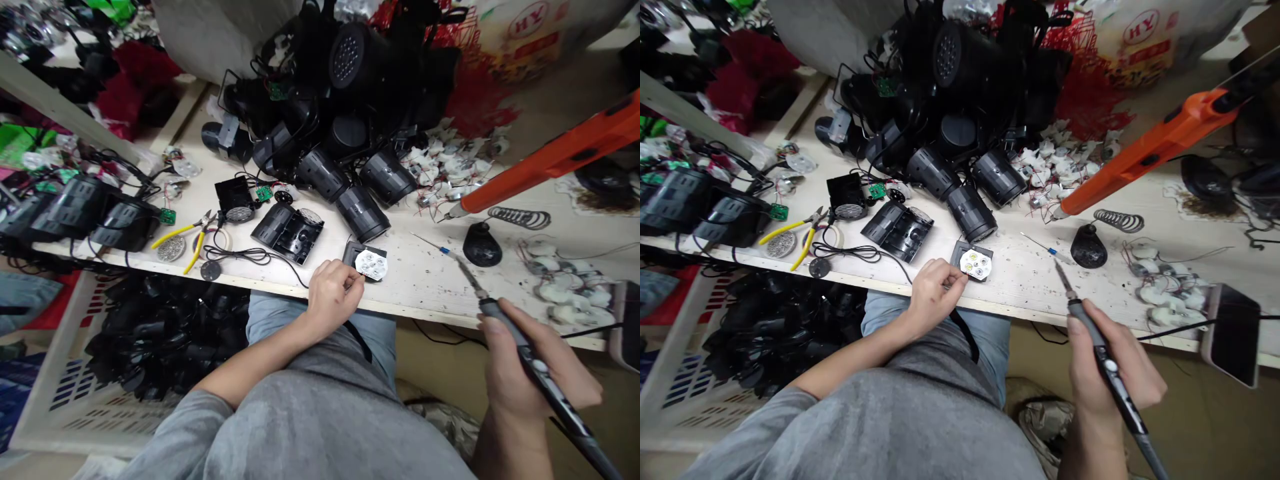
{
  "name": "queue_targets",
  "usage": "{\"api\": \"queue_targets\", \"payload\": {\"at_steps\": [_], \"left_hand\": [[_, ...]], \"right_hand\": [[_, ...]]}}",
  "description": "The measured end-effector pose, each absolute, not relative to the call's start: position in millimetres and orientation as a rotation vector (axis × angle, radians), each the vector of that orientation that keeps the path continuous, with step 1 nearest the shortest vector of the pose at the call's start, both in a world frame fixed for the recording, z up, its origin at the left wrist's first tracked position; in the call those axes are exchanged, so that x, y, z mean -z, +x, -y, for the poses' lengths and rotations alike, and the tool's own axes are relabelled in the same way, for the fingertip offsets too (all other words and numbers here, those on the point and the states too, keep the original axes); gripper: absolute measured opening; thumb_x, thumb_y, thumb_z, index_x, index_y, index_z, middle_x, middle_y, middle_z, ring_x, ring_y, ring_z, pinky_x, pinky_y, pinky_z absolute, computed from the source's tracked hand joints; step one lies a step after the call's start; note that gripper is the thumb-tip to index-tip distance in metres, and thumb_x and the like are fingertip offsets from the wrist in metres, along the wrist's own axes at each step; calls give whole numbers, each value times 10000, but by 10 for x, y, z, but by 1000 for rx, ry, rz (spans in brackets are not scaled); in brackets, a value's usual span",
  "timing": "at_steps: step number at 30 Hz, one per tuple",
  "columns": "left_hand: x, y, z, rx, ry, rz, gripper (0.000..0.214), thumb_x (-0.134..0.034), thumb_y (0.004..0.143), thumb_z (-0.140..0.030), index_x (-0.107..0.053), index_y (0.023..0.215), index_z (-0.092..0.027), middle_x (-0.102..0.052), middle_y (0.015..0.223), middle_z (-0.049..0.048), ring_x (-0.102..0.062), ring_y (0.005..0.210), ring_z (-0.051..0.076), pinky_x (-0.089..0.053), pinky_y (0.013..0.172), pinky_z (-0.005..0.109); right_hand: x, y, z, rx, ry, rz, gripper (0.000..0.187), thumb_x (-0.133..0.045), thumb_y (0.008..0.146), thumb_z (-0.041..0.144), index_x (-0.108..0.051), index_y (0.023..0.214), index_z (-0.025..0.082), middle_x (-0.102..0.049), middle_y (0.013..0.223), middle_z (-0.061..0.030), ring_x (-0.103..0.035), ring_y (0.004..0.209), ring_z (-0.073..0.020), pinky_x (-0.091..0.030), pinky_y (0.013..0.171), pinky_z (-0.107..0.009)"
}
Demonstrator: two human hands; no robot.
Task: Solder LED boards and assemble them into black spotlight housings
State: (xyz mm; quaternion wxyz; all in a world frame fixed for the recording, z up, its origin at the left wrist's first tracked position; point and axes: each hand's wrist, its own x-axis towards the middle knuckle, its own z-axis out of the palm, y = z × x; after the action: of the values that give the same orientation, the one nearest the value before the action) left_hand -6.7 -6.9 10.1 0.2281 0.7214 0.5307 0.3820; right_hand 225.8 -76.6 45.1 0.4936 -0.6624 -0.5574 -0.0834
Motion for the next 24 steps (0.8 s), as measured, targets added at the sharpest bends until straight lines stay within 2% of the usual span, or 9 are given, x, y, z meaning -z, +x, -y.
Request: {"api": "queue_targets", "payload": {"at_steps": [3, 7, 14, 19, 24], "left_hand": [[-95, -31, 71, -1016, 1991, -1508, 171, -621, 875, -179, -588, 710, -210, -619, 693, 6, -553, 685, 169, -416, 666, 326], [-97, -14, 76, -952, 1989, -1534, 182, -612, 868, -168, -577, 695, -214, -612, 692, 7, -552, 693, 172, -409, 670, 330], [-104, -17, 66, -939, 1981, -1520, 188, -610, 885, -184, -589, 700, -208, -601, 682, 4, -545, 681, 164, -402, 656, 315], [-99, -16, 54, -935, 1934, -1519, 174, -621, 833, -145, -587, 676, -211, -577, 643, -11, -539, 662, 158, -407, 651, 306], [-106, -10, 46, -924, 1926, -1537, 181, -612, 814, -140, -573, 654, -214, -572, 631, -12, -537, 652, 157, -408, 641, 306]], "right_hand": [[-531, 2120, 868, 67, -1492, 1529, 404, -786, 767, 150, -769, 1138, 306, -783, 861, -43, -720, 678, -254, -580, 606, -387], [-597, 2009, 964, -145, -1423, 1642, 482, -731, 809, 94, -714, 1234, 321, -766, 918, -20, -712, 738, -226, -594, 655, -373], [-534, 1941, 901, -316, -1315, 1735, 399, -687, 844, 79, -715, 1196, 264, -747, 875, -24, -692, 706, -179, -575, 625, -305], [-507, 1864, 823, -350, -1344, 1746, 288, -674, 863, 109, -743, 1114, 234, -749, 829, -32, -693, 660, -170, -581, 607, -290], [-505, 1804, 768, -312, -1330, 1762, 292, -674, 864, 95, -741, 1120, 220, -756, 823, -39, -695, 646, -168, -581, 599, -280]]}}
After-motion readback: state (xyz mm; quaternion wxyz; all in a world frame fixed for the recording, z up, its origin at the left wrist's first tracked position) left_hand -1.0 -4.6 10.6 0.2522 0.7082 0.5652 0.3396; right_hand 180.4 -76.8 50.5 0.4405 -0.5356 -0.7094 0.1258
